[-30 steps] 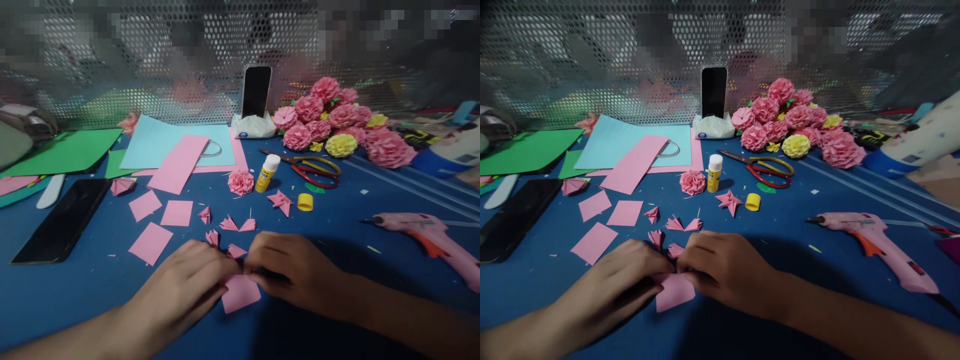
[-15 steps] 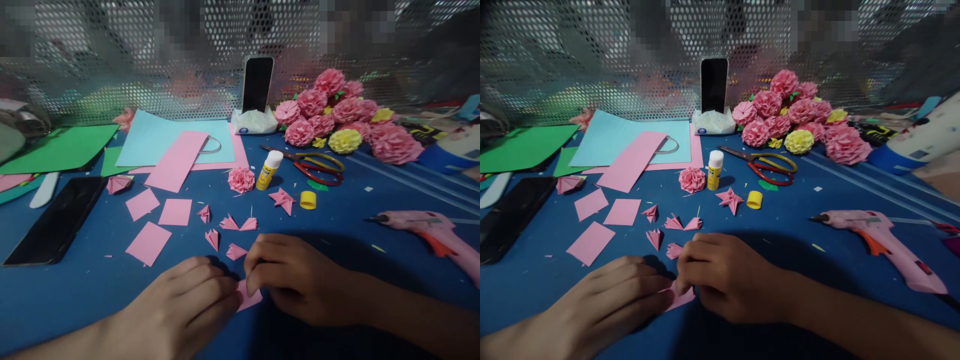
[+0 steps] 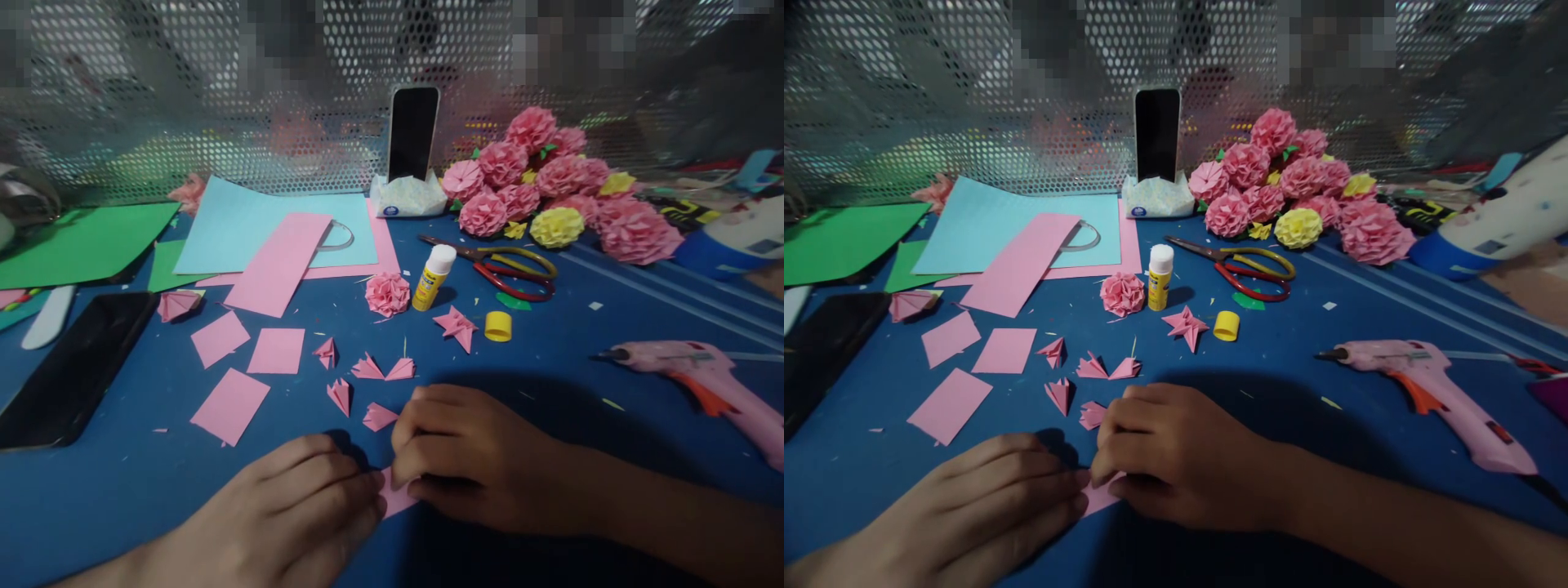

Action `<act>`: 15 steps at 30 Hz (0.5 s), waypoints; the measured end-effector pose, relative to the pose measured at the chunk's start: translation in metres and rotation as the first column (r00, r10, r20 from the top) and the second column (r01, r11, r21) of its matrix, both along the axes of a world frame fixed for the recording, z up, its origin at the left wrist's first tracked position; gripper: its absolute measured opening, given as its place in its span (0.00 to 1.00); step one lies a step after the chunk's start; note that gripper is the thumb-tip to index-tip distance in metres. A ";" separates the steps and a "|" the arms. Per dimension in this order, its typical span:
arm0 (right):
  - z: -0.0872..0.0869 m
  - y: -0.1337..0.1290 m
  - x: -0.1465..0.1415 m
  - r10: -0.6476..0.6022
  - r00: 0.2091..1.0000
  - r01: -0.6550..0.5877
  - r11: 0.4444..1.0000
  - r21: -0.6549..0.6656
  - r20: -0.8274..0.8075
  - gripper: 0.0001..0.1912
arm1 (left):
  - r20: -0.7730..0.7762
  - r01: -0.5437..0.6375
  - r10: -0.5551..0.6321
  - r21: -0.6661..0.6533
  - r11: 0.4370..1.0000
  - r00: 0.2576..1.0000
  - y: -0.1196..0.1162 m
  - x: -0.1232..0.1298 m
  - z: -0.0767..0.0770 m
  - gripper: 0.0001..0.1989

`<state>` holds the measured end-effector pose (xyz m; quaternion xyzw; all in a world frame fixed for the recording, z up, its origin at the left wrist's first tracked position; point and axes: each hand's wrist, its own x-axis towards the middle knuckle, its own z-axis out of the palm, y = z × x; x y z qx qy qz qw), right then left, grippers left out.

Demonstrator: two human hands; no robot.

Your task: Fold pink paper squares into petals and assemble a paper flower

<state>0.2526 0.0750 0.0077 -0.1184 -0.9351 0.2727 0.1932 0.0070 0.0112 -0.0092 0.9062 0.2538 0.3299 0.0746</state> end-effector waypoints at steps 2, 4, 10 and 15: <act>0.000 0.000 0.000 0.015 1.000 -0.015 1.000 -0.004 0.007 0.02 | 0.016 -0.002 0.003 -0.015 1.000 1.000 -0.001 0.001 -0.001 0.12; 0.000 0.000 0.000 0.009 1.000 -0.009 1.000 -0.004 0.017 0.03 | 0.032 -0.012 0.012 -0.005 1.000 0.999 -0.001 0.002 -0.001 0.14; -0.002 -0.002 0.000 -0.083 0.996 0.082 0.996 0.021 0.017 0.13 | 0.033 0.016 -0.016 0.005 1.000 0.999 0.001 0.001 -0.002 0.19; -0.002 -0.002 0.001 -0.082 0.997 0.082 0.996 0.030 0.012 0.17 | -0.004 0.045 -0.045 0.058 0.997 0.999 0.001 -0.002 -0.006 0.19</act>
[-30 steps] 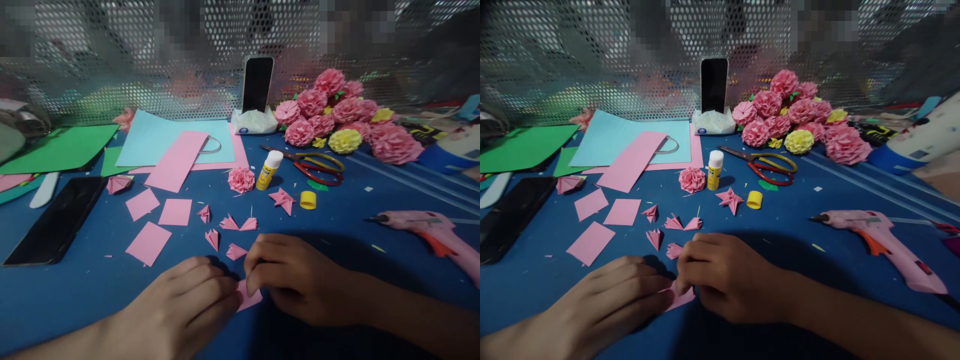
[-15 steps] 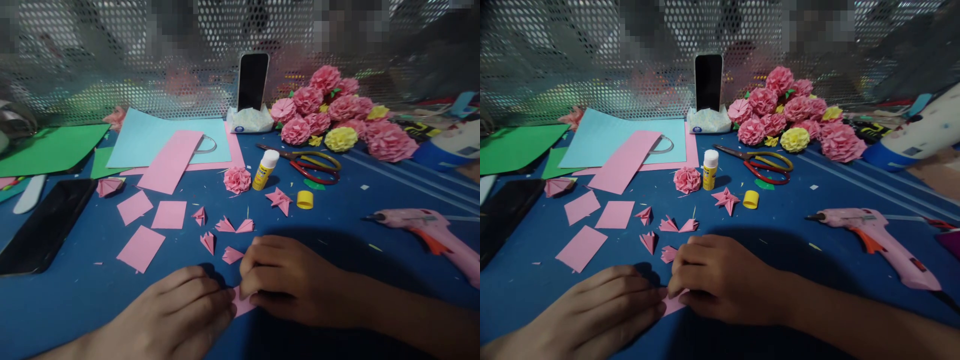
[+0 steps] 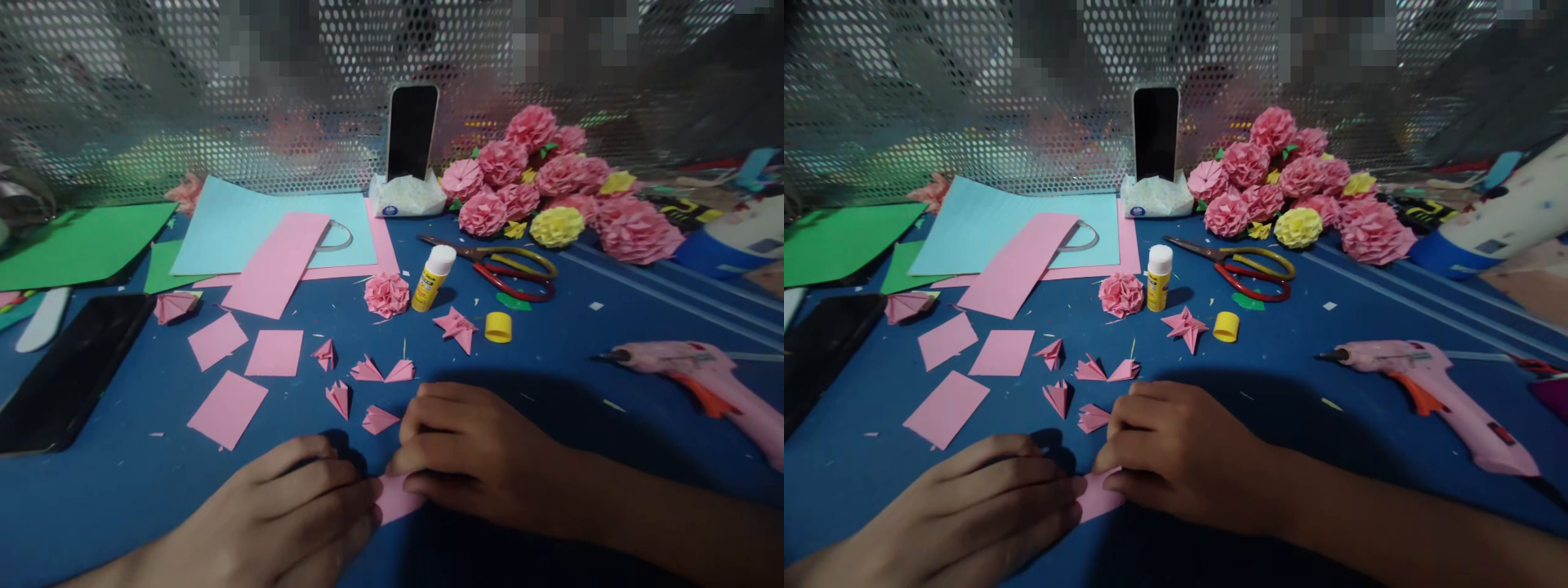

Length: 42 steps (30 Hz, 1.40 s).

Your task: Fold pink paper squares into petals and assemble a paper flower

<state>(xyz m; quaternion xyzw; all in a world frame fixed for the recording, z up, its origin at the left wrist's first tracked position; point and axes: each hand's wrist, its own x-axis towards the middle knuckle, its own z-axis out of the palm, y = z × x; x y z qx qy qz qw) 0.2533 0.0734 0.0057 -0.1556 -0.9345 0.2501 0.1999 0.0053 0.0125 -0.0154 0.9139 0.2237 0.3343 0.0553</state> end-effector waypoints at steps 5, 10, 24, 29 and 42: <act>-0.002 0.000 0.000 0.011 1.000 -0.011 1.000 0.017 -0.005 0.17 | 0.012 -0.008 0.008 0.005 1.000 1.000 0.000 0.000 0.001 0.23; -0.002 -0.001 0.000 0.000 1.000 0.000 1.000 0.019 -0.003 0.16 | -0.007 -0.001 0.001 0.015 1.000 1.000 0.000 -0.001 0.003 0.18; -0.004 0.000 0.002 0.016 1.000 -0.016 1.000 0.020 0.002 0.11 | -0.013 -0.007 0.007 0.038 0.999 1.000 -0.001 -0.001 0.001 0.17; -0.004 -0.002 0.002 0.007 1.000 -0.007 0.999 0.047 -0.001 0.10 | -0.021 0.003 -0.002 0.026 1.000 1.000 0.000 -0.001 0.003 0.15; -0.003 -0.001 0.002 0.030 0.999 -0.032 0.996 0.080 0.024 0.08 | -0.022 0.006 -0.006 0.032 0.999 1.000 0.000 -0.002 0.002 0.17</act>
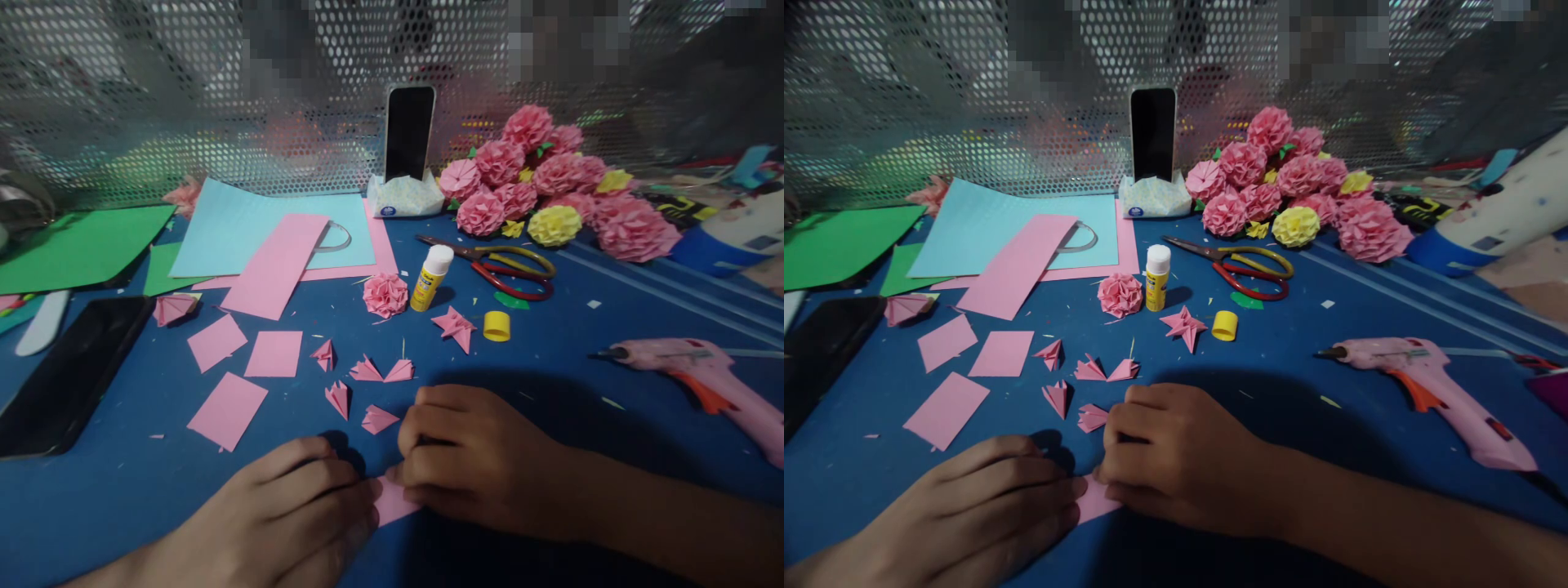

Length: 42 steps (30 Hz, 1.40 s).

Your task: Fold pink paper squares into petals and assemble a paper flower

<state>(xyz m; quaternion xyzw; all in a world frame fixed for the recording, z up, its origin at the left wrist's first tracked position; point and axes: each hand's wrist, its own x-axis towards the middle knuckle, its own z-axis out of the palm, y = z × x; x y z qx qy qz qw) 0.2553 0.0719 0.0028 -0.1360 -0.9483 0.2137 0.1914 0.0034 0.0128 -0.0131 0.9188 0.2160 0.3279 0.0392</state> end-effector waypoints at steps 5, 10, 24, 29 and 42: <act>0.001 -0.001 0.000 -0.017 1.000 0.017 1.000 0.007 0.013 0.09 | -0.008 0.016 -0.016 0.019 1.000 1.000 0.002 0.000 0.001 0.18; 0.000 -0.002 -0.001 -0.008 1.000 0.008 0.998 0.059 0.012 0.08 | 0.019 -0.004 0.004 0.021 1.000 1.000 0.002 0.002 0.001 0.20; 0.005 -0.005 -0.003 -0.023 0.999 0.012 0.930 0.367 0.025 0.07 | -0.085 -0.049 0.051 0.027 0.998 0.995 -0.002 0.003 0.002 0.21; 0.007 -0.010 -0.003 -0.031 0.997 0.008 0.945 0.327 0.065 0.09 | -0.106 -0.069 0.078 0.086 0.994 0.991 -0.006 -0.001 0.007 0.19; 0.019 -0.034 -0.011 -0.127 0.972 0.035 0.912 0.408 0.199 0.03 | -0.200 -0.002 0.022 0.097 0.995 0.980 -0.004 -0.003 0.021 0.19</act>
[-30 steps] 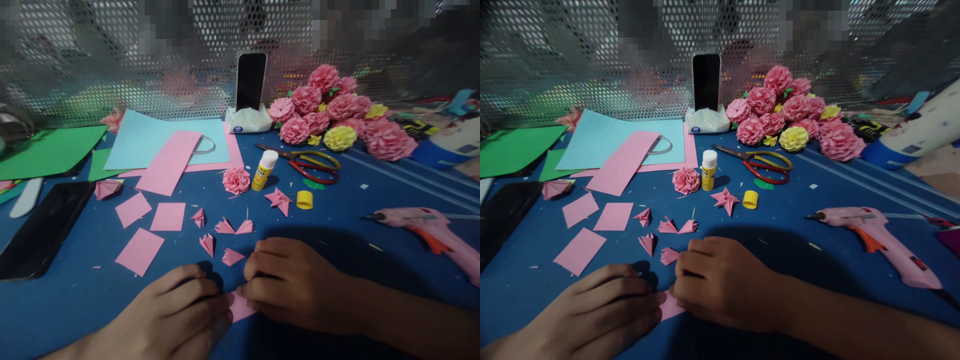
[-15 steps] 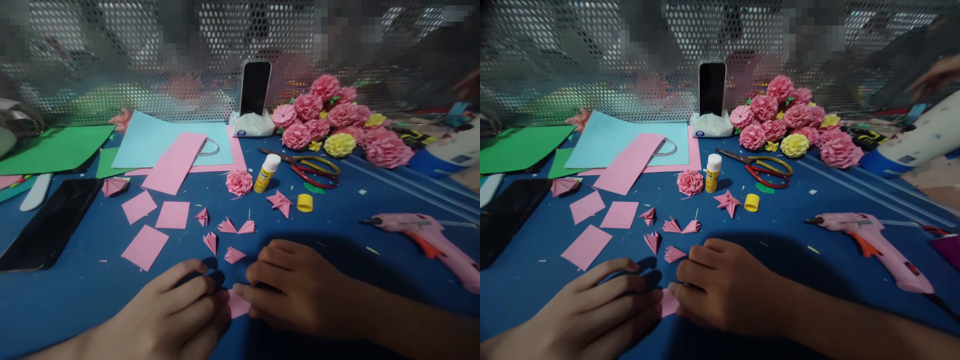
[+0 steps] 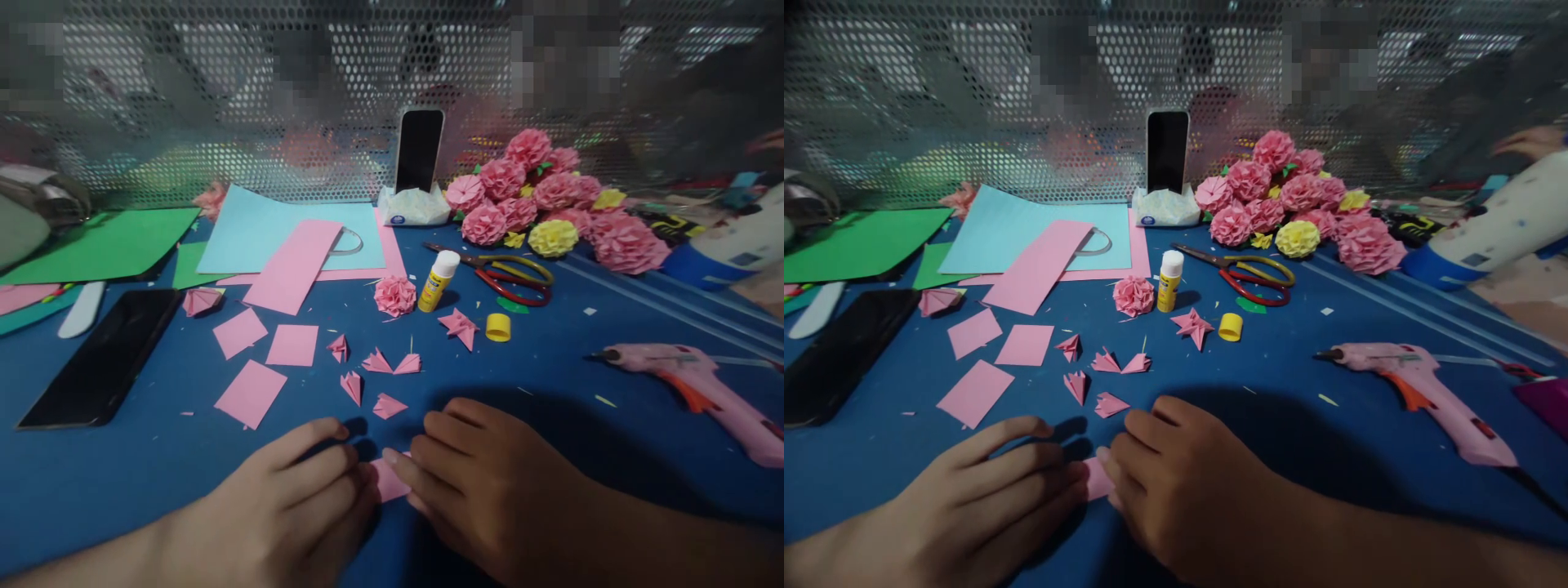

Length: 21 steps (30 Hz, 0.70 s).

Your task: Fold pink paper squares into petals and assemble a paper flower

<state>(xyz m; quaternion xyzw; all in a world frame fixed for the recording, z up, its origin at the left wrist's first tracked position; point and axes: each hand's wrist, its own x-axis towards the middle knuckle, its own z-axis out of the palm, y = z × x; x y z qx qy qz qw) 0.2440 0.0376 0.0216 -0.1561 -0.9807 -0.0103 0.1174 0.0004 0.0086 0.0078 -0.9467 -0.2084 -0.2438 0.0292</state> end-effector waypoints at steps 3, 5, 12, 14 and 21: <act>0.006 -0.009 0.004 -0.059 0.995 0.053 0.996 0.068 0.084 0.04 | 0.007 0.015 -0.015 -0.010 1.000 1.000 0.000 -0.001 0.003 0.18; 0.008 -0.011 0.007 -0.084 0.991 0.075 0.994 0.084 0.105 0.05 | 0.015 0.024 -0.024 -0.025 0.999 1.000 -0.001 -0.001 0.002 0.17; 0.002 0.007 0.009 -0.070 0.997 0.070 0.998 0.004 -0.024 0.18 | -0.027 -0.131 0.128 -0.244 0.961 0.991 -0.002 0.010 -0.004 0.09; -0.004 0.011 0.006 -0.066 0.997 0.065 0.998 -0.017 -0.043 0.26 | -0.027 -0.157 0.158 -0.345 0.925 0.987 -0.002 0.013 -0.004 0.09; -0.012 0.012 0.000 -0.159 0.987 0.149 0.951 -0.270 -0.014 0.22 | 0.040 -0.205 0.260 -0.507 0.837 0.965 0.002 0.017 0.000 0.06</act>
